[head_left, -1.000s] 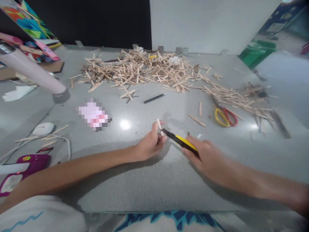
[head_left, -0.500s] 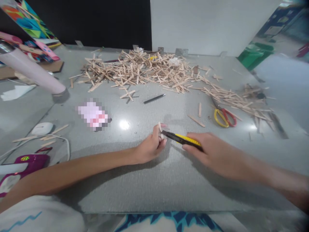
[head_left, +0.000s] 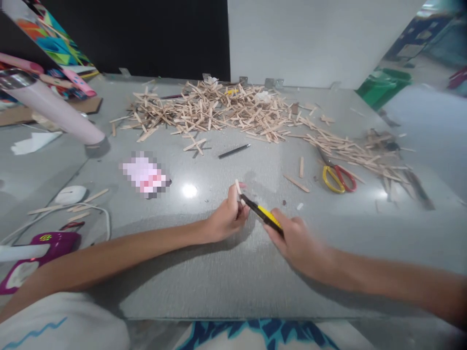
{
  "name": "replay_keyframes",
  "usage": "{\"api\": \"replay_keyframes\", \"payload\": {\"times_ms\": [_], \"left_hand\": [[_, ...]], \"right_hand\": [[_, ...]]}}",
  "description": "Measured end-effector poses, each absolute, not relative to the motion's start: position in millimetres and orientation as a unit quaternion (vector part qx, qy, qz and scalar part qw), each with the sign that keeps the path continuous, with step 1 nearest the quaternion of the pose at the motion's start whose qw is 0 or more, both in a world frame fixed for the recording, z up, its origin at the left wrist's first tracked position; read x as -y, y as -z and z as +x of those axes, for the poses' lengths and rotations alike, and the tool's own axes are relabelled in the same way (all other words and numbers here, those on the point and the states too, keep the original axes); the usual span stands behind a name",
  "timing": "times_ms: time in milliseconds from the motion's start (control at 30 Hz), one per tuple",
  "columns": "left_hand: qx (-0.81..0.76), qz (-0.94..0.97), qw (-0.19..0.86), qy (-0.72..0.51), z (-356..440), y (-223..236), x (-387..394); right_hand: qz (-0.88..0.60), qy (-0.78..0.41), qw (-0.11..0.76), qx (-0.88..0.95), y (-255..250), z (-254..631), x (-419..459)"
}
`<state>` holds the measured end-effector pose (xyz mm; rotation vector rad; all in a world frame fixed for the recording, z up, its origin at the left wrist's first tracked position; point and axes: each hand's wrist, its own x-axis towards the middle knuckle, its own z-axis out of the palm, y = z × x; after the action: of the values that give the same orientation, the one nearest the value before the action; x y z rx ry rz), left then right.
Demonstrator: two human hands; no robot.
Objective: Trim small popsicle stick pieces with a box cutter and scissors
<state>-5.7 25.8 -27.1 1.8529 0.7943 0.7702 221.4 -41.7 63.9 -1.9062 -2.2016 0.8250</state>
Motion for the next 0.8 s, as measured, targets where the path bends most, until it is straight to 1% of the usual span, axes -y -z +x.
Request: {"api": "replay_keyframes", "payload": {"times_ms": [133, 300, 433, 600, 800], "left_hand": [[-0.315, 0.768, 0.47, -0.301, -6, 27, -25], [-0.316, 0.744, 0.503, -0.305, -5, 22, -27], [-0.284, 0.731, 0.534, -0.315, -4, 15, -29], [-0.259, 0.687, 0.608, -0.303, -6, 11, -32], [-0.237, 0.637, 0.663, -0.314, -5, 10, -34]], "right_hand": [[-0.548, -0.297, 0.08, 0.778, -79, 227, 33], [-0.608, -0.274, 0.086, 0.74, -66, 222, 37], [-0.583, -0.301, 0.116, 0.746, -63, 226, 39], [-0.586, -0.313, 0.119, 0.738, -75, 236, 35], [-0.585, -0.301, 0.118, 0.744, -73, 241, 37]]}}
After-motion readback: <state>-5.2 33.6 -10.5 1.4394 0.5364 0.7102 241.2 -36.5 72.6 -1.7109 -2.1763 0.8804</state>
